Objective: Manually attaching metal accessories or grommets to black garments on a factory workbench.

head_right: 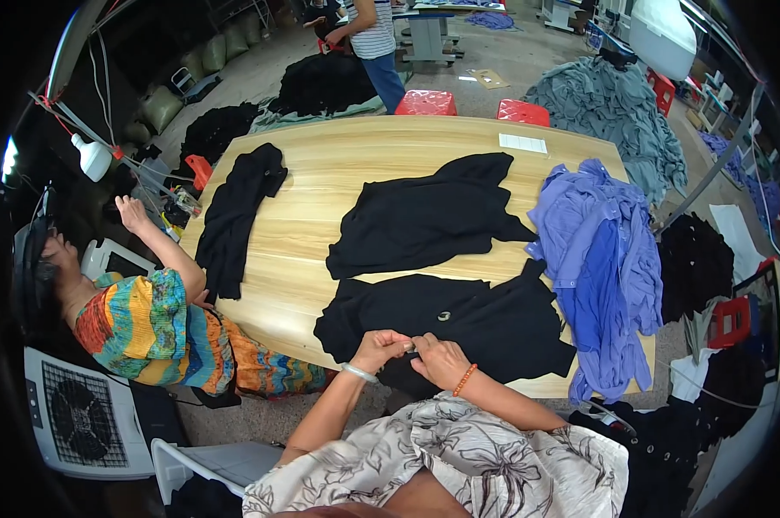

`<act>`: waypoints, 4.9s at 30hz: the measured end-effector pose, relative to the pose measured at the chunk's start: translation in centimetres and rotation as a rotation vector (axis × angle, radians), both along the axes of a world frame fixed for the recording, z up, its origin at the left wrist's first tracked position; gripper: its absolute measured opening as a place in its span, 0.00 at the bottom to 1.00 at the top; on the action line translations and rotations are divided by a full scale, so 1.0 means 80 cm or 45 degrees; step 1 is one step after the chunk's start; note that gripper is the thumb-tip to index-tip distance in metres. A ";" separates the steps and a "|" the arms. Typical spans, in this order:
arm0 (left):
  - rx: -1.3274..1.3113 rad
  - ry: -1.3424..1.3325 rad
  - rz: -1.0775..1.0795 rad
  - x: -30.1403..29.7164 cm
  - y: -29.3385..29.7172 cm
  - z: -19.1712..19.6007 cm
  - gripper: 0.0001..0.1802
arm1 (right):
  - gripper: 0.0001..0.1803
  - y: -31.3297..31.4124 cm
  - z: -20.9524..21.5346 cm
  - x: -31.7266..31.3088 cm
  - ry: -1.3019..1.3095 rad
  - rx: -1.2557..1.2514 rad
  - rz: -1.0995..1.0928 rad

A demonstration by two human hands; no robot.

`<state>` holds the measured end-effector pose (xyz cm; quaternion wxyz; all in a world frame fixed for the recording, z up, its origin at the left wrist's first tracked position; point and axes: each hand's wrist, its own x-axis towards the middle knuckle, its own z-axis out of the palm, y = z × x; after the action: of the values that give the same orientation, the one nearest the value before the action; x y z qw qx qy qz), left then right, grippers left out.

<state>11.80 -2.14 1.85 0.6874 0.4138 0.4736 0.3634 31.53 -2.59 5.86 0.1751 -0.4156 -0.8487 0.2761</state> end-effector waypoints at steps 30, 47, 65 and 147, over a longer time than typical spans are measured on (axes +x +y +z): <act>0.535 0.830 -0.116 -0.020 -0.061 0.022 0.10 | 0.09 -0.023 0.022 0.051 -0.144 -0.154 0.039; 1.329 1.281 -0.240 0.088 -0.004 0.033 0.09 | 0.06 -0.056 -0.001 0.059 0.015 0.083 -0.173; 0.128 0.295 -0.245 0.076 0.000 0.032 0.02 | 0.14 -0.058 -0.014 0.058 0.198 0.116 -0.342; 0.776 0.933 -0.203 0.056 0.020 0.014 0.11 | 0.12 -0.073 -0.062 0.324 0.263 -0.463 -0.654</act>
<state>16.32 -0.50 2.98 0.3484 0.7323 0.5232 0.2619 57.48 -8.47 0.87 0.2470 -0.6104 -0.6307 0.4105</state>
